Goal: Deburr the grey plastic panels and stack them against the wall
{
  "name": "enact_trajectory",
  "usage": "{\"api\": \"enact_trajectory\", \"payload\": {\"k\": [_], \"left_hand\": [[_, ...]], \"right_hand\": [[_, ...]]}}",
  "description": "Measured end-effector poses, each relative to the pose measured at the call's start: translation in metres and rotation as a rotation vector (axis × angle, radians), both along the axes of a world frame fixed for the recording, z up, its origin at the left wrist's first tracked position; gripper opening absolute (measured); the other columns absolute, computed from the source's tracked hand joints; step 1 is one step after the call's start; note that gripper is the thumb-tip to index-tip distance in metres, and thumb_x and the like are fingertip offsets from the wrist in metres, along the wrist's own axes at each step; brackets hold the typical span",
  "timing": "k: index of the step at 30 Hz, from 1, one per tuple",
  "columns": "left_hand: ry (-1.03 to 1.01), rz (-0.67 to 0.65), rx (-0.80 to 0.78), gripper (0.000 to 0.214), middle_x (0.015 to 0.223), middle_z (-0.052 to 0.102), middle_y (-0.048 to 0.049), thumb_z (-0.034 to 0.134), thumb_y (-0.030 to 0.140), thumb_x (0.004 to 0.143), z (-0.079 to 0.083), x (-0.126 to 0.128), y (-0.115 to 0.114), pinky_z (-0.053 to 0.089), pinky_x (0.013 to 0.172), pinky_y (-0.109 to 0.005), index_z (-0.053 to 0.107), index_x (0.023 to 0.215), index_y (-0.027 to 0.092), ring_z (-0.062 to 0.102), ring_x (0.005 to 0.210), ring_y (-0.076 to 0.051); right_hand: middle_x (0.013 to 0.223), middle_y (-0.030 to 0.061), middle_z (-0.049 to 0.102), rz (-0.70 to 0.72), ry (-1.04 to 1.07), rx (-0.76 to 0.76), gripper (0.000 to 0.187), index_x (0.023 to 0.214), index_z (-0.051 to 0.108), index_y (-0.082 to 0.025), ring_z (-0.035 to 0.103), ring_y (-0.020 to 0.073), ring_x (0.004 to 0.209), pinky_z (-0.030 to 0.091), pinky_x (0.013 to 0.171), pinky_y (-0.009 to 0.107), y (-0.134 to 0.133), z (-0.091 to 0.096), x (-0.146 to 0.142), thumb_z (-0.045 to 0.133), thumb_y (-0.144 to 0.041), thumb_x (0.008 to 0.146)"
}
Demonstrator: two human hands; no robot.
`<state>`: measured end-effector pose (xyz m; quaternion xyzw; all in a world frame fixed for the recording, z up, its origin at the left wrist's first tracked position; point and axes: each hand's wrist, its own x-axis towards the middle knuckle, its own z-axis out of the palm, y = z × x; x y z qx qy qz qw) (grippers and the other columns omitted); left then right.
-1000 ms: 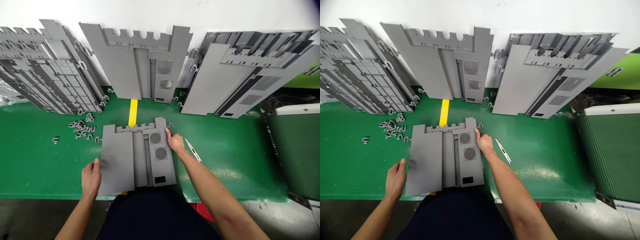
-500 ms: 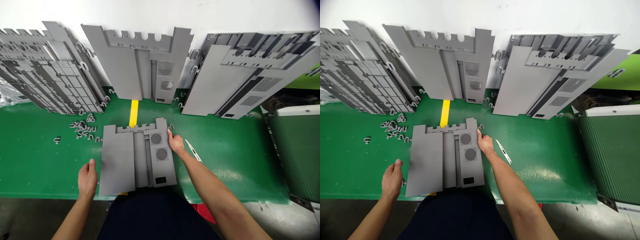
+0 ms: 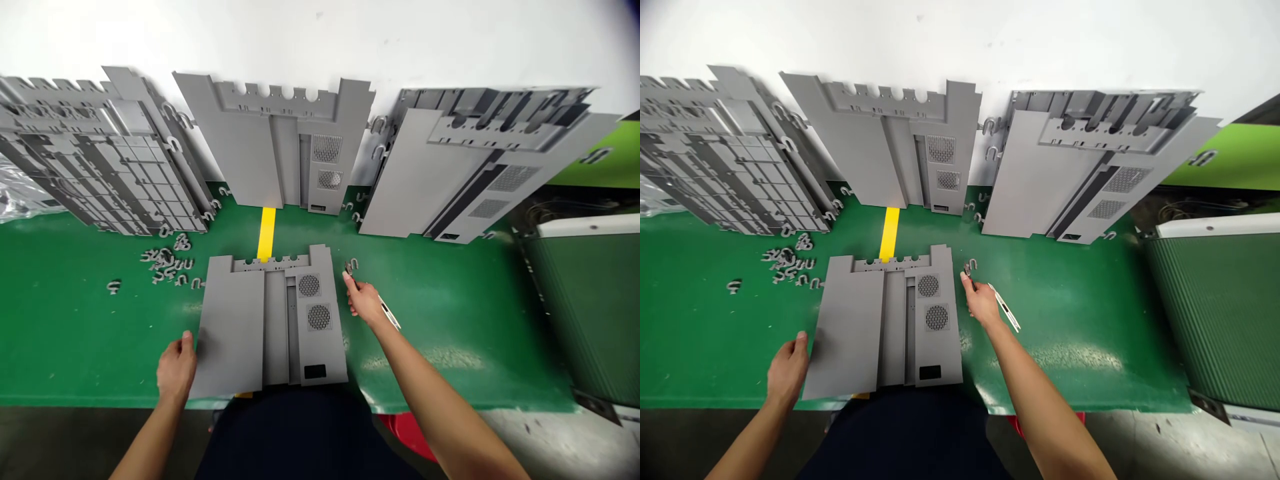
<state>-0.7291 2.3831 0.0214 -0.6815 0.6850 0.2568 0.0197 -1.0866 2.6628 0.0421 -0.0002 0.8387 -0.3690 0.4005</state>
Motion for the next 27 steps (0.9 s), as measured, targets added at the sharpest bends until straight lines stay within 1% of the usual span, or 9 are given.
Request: {"api": "enact_trajectory", "payload": {"k": [2, 4, 7, 9, 13, 18, 22, 24, 27], "left_hand": [[0.043, -0.081, -0.078, 0.059, 0.118, 0.072, -0.0251, 0.042, 0.063, 0.089, 0.021, -0.014, 0.007, 0.046, 0.108, -0.059, 0.071, 0.104, 0.014, 0.062, 0.123, -0.045], [0.232, -0.159, -0.032, 0.060, 0.121, 0.073, -0.0204, 0.052, 0.066, 0.084, 0.046, -0.035, 0.021, 0.046, 0.111, -0.053, 0.072, 0.109, 0.015, 0.063, 0.122, -0.040], [0.561, -0.173, 0.456, 0.066, 0.115, 0.077, -0.0147, 0.061, 0.074, 0.081, 0.087, -0.070, 0.050, 0.052, 0.103, -0.045, 0.075, 0.109, 0.016, 0.068, 0.111, -0.034], [0.652, -0.304, 0.721, 0.063, 0.108, 0.077, -0.0134, 0.062, 0.073, 0.083, 0.110, -0.085, 0.068, 0.053, 0.097, -0.041, 0.077, 0.104, 0.015, 0.069, 0.106, -0.032], [0.573, -0.606, 0.809, 0.043, 0.087, 0.072, -0.0062, 0.072, 0.060, 0.083, 0.132, -0.080, 0.090, 0.048, 0.078, -0.032, 0.075, 0.089, 0.017, 0.062, 0.085, -0.023], [0.480, -0.653, 0.752, 0.037, 0.083, 0.071, -0.0063, 0.072, 0.056, 0.082, 0.136, -0.047, 0.099, 0.044, 0.071, -0.032, 0.075, 0.085, 0.019, 0.059, 0.078, -0.023], [0.554, -0.476, 0.556, 0.043, 0.088, 0.075, -0.0076, 0.074, 0.061, 0.078, 0.128, -0.016, 0.086, 0.050, 0.079, -0.035, 0.077, 0.090, 0.020, 0.065, 0.086, -0.026], [0.623, -0.250, 0.428, 0.049, 0.084, 0.074, -0.0064, 0.080, 0.062, 0.071, 0.116, 0.006, 0.068, 0.050, 0.076, -0.034, 0.077, 0.092, 0.018, 0.064, 0.080, -0.023], [0.712, 0.152, 0.344, 0.052, 0.071, 0.070, -0.0040, 0.090, 0.054, 0.061, 0.090, 0.042, 0.030, 0.049, 0.068, -0.031, 0.074, 0.090, 0.013, 0.061, 0.067, -0.017]], "right_hand": [[0.061, 0.0011, 0.059, 0.035, 0.070, -0.009, 0.066, 0.075, 0.057, -0.023, 0.055, 0.0161, 0.053, 0.046, 0.049, 0.028, 0.004, 0.024, 0.019, 0.047, -0.087, 0.087], [0.062, 0.0001, 0.058, 0.195, 0.102, -0.066, 0.066, 0.076, 0.059, -0.022, 0.054, 0.0157, 0.055, 0.042, 0.051, 0.028, 0.007, 0.051, 0.046, 0.047, -0.086, 0.089], [0.062, -0.0018, 0.057, 0.611, 0.049, -0.148, 0.063, 0.072, 0.060, -0.022, 0.048, 0.0134, 0.055, 0.032, 0.052, 0.028, 0.007, 0.084, 0.093, 0.050, -0.081, 0.091], [0.062, -0.0005, 0.059, 0.840, 0.097, -0.122, 0.061, 0.071, 0.063, -0.022, 0.049, 0.0142, 0.056, 0.030, 0.054, 0.030, 0.007, 0.098, 0.121, 0.051, -0.079, 0.092], [0.071, 0.0055, 0.070, 1.012, 0.197, -0.044, 0.061, 0.081, 0.070, -0.023, 0.063, 0.0212, 0.065, 0.034, 0.059, 0.032, 0.012, 0.104, 0.160, 0.047, -0.078, 0.093], [0.097, 0.0142, 0.077, 1.073, 0.224, -0.032, 0.053, 0.101, 0.072, -0.020, 0.073, 0.0323, 0.090, 0.049, 0.077, 0.039, 0.021, 0.096, 0.188, 0.051, -0.067, 0.094], [0.107, 0.0188, 0.074, 1.062, 0.167, -0.025, 0.047, 0.106, 0.070, -0.016, 0.071, 0.0354, 0.100, 0.050, 0.084, 0.043, 0.026, 0.089, 0.206, 0.058, -0.059, 0.090], [0.099, 0.0139, 0.075, 0.961, 0.073, -0.060, 0.042, 0.098, 0.070, -0.019, 0.071, 0.0313, 0.092, 0.048, 0.078, 0.039, 0.030, 0.082, 0.219, 0.060, -0.059, 0.089], [0.080, 0.0055, 0.072, 0.650, -0.159, -0.161, 0.042, 0.086, 0.066, -0.022, 0.066, 0.0225, 0.074, 0.042, 0.065, 0.032, 0.035, 0.061, 0.246, 0.061, -0.063, 0.088]]}}
